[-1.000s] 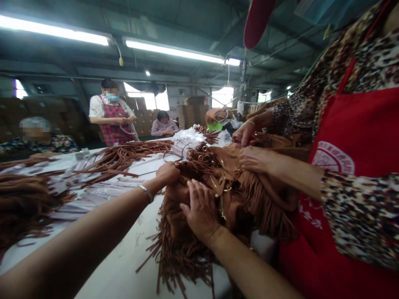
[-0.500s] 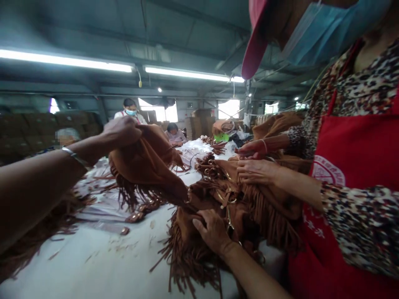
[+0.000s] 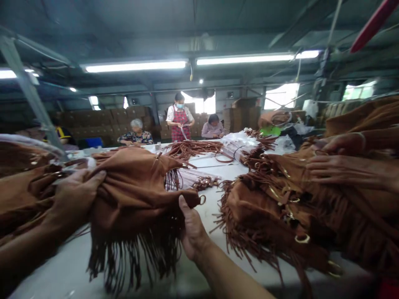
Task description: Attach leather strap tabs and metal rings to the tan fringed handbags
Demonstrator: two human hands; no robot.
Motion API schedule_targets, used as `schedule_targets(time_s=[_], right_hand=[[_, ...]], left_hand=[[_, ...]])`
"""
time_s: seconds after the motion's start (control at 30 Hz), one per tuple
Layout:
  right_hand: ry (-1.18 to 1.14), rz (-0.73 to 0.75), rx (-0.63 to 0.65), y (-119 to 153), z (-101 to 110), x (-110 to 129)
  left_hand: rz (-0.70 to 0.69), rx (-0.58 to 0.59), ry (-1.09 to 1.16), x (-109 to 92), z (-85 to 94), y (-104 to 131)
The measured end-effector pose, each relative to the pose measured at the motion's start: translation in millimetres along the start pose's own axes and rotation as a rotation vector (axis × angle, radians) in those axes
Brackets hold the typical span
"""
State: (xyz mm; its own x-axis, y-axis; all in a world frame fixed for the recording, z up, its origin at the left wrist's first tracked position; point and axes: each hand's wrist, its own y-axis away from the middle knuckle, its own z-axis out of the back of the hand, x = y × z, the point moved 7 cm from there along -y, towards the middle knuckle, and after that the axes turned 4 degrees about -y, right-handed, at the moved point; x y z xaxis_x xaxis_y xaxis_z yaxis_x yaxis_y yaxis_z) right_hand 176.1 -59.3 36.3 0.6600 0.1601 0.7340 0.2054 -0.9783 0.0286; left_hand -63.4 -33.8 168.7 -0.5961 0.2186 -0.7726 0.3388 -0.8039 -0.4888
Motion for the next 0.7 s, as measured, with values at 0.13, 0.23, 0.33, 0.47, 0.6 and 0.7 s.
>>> schedule_targets(time_s=[0.13,0.23,0.33,0.47,0.6,0.7], right_hand=[[0.119,0.045,-0.150,-44,13,-21],[0.197,-0.066,-0.143,-64,32,-38],[0.331,-0.153,-0.175,-69,59,-47],[0.579,-0.050,-0.300,-74,94,-30],[1.196,0.367,-0.380,-83,96,10],[1.470,0.507,-0.083,-90,74,4]], left_hand=[[0.288,0.036,0.064,77,14.7,80],[0.292,0.185,-0.062,119,9.9,112],[0.182,0.298,-0.290,134,8.7,108],[-0.107,0.203,-0.724,95,18.6,60],[-0.228,0.197,-0.917,62,-19.6,-9],[-0.133,0.515,-0.995,91,-92.1,-51]])
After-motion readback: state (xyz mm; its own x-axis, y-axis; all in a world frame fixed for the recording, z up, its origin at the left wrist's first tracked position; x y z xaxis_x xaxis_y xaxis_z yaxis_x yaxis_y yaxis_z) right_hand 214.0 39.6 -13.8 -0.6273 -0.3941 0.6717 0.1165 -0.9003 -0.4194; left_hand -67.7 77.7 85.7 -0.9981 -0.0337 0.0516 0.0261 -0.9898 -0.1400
